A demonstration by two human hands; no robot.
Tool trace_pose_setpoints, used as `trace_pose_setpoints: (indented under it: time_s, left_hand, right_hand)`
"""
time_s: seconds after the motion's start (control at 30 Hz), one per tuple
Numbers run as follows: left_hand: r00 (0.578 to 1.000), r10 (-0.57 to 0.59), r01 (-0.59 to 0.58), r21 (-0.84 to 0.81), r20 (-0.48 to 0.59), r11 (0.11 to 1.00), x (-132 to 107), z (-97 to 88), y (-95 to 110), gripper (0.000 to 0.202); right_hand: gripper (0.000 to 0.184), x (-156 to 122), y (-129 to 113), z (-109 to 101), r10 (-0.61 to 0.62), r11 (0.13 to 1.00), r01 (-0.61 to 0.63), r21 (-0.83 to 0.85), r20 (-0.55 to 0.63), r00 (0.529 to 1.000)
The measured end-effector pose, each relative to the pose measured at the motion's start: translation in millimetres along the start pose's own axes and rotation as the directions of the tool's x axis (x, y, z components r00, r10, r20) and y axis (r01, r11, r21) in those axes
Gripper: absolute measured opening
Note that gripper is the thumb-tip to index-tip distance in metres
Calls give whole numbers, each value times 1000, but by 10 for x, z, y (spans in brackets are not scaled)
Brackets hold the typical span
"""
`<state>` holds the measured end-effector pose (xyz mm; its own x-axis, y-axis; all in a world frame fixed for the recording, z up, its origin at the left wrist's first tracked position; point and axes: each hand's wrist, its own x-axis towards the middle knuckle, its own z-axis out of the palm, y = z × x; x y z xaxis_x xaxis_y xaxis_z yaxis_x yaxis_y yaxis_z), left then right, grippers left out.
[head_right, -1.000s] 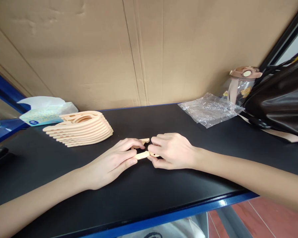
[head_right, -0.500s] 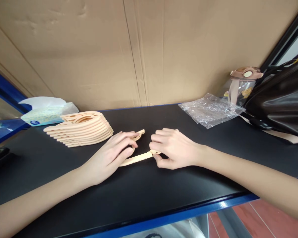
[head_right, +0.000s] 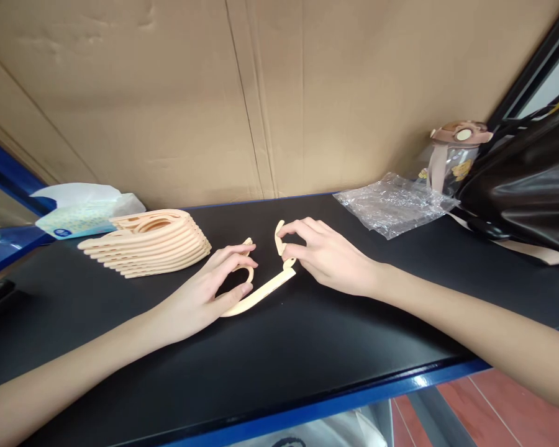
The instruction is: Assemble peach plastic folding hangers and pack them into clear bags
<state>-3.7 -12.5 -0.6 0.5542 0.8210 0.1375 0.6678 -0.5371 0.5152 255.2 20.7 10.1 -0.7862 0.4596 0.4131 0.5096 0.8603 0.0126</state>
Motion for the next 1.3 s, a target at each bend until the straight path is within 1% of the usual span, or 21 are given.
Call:
trace_pose_setpoints:
  time_s: [0.1, 0.17, 0.23, 0.33, 0.4, 0.47, 0.53, 0.57, 0.7, 0.77, 0.9, 1.07, 1.2, 1.3]
  left_hand:
    - [1000, 9, -9, 68, 7, 998, 1, 0, 21, 27]
    - [1000, 22, -22, 115, 1, 993, 9, 7, 24, 27]
    - [1000, 26, -24, 141, -11, 990, 17, 18, 22, 30]
    - [1000, -1, 5, 149, -24, 989, 21, 40, 11, 41]
    - [999, -28, 33, 148, -31, 989, 18, 54, 1, 51]
    - [998, -55, 60, 144, -37, 988, 14, 67, -9, 59]
    - [996, -74, 79, 138, -46, 987, 11, 78, -16, 62]
    - [995, -80, 86, 135, -52, 987, 10, 82, -18, 62]
    - [992, -105, 113, 130, -66, 985, 7, 92, -17, 62]
    - [992, -111, 118, 127, -65, 985, 6, 93, -17, 63]
    - [990, -116, 125, 126, -79, 984, 6, 95, -22, 68]
    - [986, -126, 144, 168, -109, 975, 11, 97, -34, 68]
    - [986, -127, 145, 179, -108, 973, 16, 86, -35, 68]
    - [987, -126, 142, 165, -103, 976, 19, 75, -26, 65]
  right_hand:
    - [27, -10, 10, 33, 78, 995, -77, 63, -19, 997]
    - [27, -15, 20, 47, 106, 988, -104, 116, -9, 994]
    - [28, -16, 29, 50, 98, 980, -101, 170, 24, 995]
    - [30, -12, 25, 38, 68, 972, -82, 222, 72, 995]
    - [29, -8, 5, 26, 52, 972, -72, 225, 91, 994]
    - [24, -4, -26, 17, 41, 977, -61, 206, 102, 994]
    - [19, -2, -63, 10, 37, 983, -53, 177, 95, 995]
    - [21, -1, -82, 8, 35, 986, -49, 162, 91, 995]
    - [40, 0, -139, 8, 6, 991, -19, 130, 103, 995]
    - [44, -3, -159, 10, -2, 994, -11, 113, 115, 993]
    - [40, -12, -184, 11, -27, 992, 11, 123, 132, 991]
    - [41, -9, -195, -2, -109, 984, 86, 156, 149, 983]
    - [37, -6, -208, -8, -116, 981, 86, 173, 173, 978]
    - [36, -8, -215, 0, -118, 979, 85, 183, 176, 977]
